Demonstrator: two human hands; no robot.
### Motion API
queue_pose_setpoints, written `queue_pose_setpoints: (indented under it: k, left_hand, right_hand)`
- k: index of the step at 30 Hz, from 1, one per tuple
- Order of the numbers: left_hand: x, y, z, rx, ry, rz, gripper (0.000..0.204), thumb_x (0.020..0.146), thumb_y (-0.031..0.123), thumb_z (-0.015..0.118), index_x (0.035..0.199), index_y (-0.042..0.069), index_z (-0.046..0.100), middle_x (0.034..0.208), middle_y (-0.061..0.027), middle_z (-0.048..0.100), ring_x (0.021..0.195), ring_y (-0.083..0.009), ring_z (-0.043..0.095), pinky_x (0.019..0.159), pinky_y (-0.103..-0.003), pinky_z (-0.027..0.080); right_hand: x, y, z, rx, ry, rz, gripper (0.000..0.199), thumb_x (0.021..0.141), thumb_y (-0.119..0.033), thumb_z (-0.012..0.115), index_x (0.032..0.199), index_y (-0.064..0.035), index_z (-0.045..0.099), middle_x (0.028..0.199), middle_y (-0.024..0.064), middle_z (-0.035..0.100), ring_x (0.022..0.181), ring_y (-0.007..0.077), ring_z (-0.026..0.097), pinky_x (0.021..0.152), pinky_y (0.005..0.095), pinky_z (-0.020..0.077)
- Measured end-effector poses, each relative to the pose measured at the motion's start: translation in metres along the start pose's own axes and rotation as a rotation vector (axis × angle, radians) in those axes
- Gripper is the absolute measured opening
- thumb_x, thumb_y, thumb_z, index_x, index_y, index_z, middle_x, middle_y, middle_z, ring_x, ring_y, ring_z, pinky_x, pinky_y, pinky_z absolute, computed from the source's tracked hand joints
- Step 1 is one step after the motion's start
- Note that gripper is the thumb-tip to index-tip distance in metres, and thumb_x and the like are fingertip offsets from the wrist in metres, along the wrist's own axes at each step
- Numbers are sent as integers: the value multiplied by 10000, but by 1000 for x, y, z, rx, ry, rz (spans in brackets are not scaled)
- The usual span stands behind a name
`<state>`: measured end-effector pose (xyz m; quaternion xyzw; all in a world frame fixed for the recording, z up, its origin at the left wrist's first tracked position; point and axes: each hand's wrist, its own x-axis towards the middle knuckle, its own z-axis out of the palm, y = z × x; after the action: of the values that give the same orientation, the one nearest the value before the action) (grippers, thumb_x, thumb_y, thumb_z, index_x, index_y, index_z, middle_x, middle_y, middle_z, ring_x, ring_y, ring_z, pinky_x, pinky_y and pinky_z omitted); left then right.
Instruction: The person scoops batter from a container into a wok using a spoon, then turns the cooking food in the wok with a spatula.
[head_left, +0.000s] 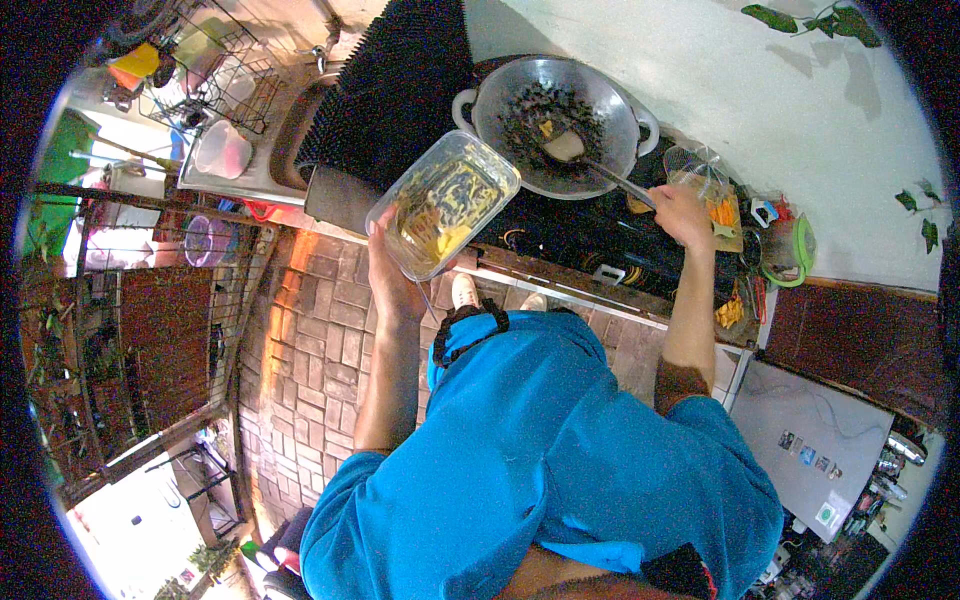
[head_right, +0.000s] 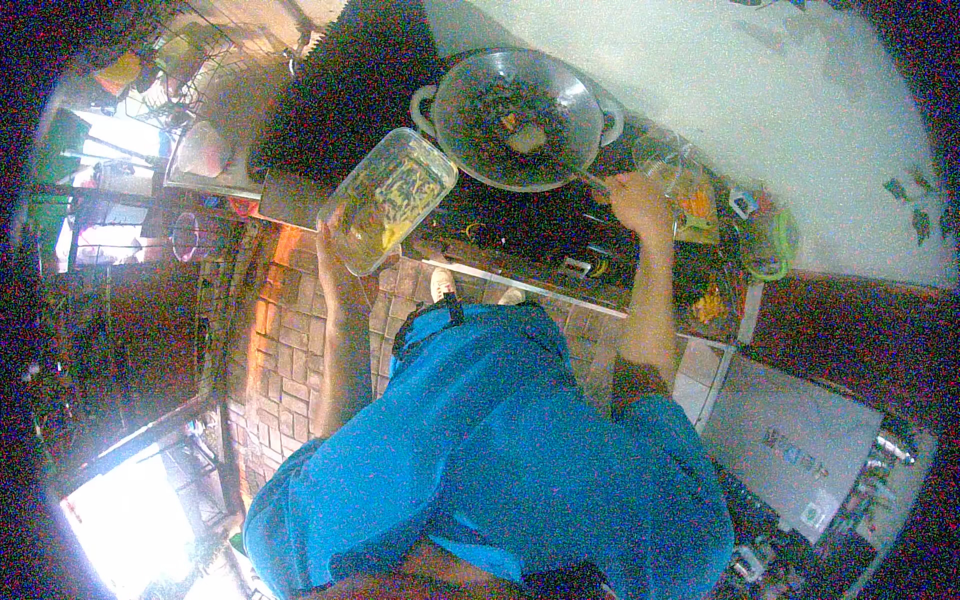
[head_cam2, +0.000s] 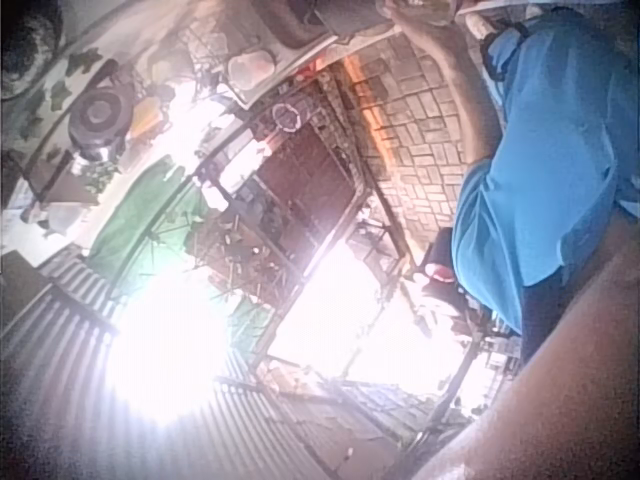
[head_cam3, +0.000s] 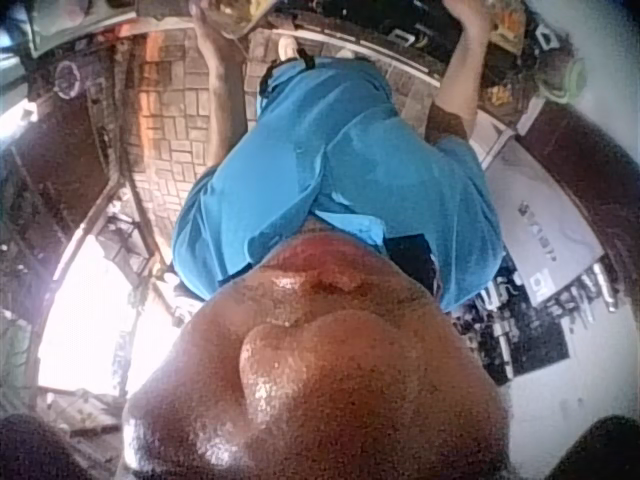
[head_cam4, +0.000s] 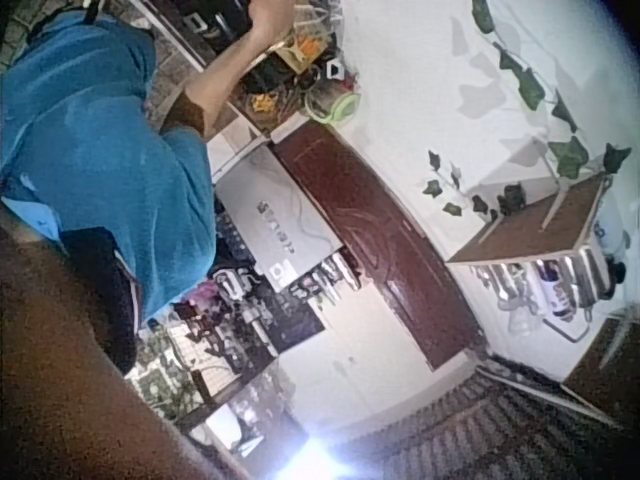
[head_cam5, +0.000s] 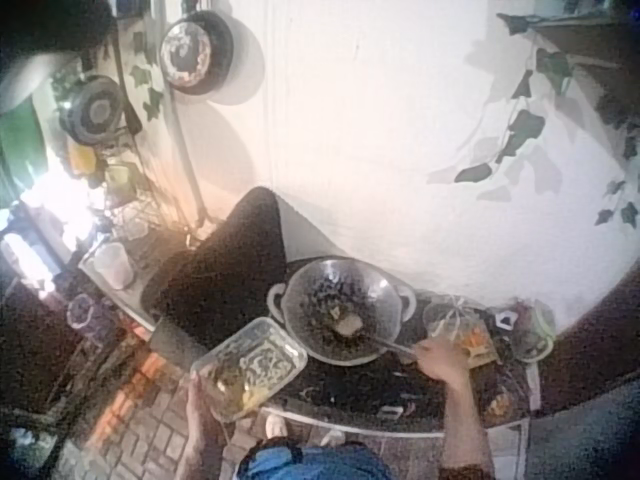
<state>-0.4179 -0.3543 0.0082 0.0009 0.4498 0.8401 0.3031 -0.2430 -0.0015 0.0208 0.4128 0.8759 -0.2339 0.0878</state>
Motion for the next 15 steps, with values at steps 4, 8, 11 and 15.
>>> queue_pose_setpoints:
  k: [4, 8, 11, 15]
  left_hand:
    - [0, -1, -2, 5, -35, 19, 641, 930, 596, 359, 1358, 119, 352, 1280, -178, 512, 1069, -317, 600, 701, -404, 598]
    - [0, -3, -6, -21, 9, 53, 656, 929, 597, 366, 1367, 109, 345, 1283, -185, 512, 1071, -328, 601, 710, -415, 600]
    - [-4, 1, -3, -7, -20, 39, 670, 927, 597, 371, 1374, 99, 338, 1302, -189, 497, 1103, -335, 584, 717, -423, 601]
    - [-6, 2, -2, -4, -2, 37, 674, 926, 596, 378, 1370, 91, 339, 1291, -184, 498, 1093, -324, 585, 688, -403, 596]
  right_hand:
    - [11, 0, 13, 31, -38, -17, 379, 928, -326, 420, 901, -60, 688, 916, 196, 671, 853, 413, 627, 792, 515, 472]
    - [27, 8, 40, 23, 72, -64, 372, 929, -338, 434, 913, -70, 691, 894, 202, 671, 864, 415, 629, 795, 503, 481]
    - [37, 14, 53, 184, 80, -76, 382, 933, -339, 434, 922, -51, 685, 896, 215, 666, 889, 414, 630, 806, 496, 484]
    - [39, 3, 56, 247, 62, -64, 388, 932, -332, 438, 908, -19, 668, 891, 232, 658, 870, 421, 632, 802, 498, 482]
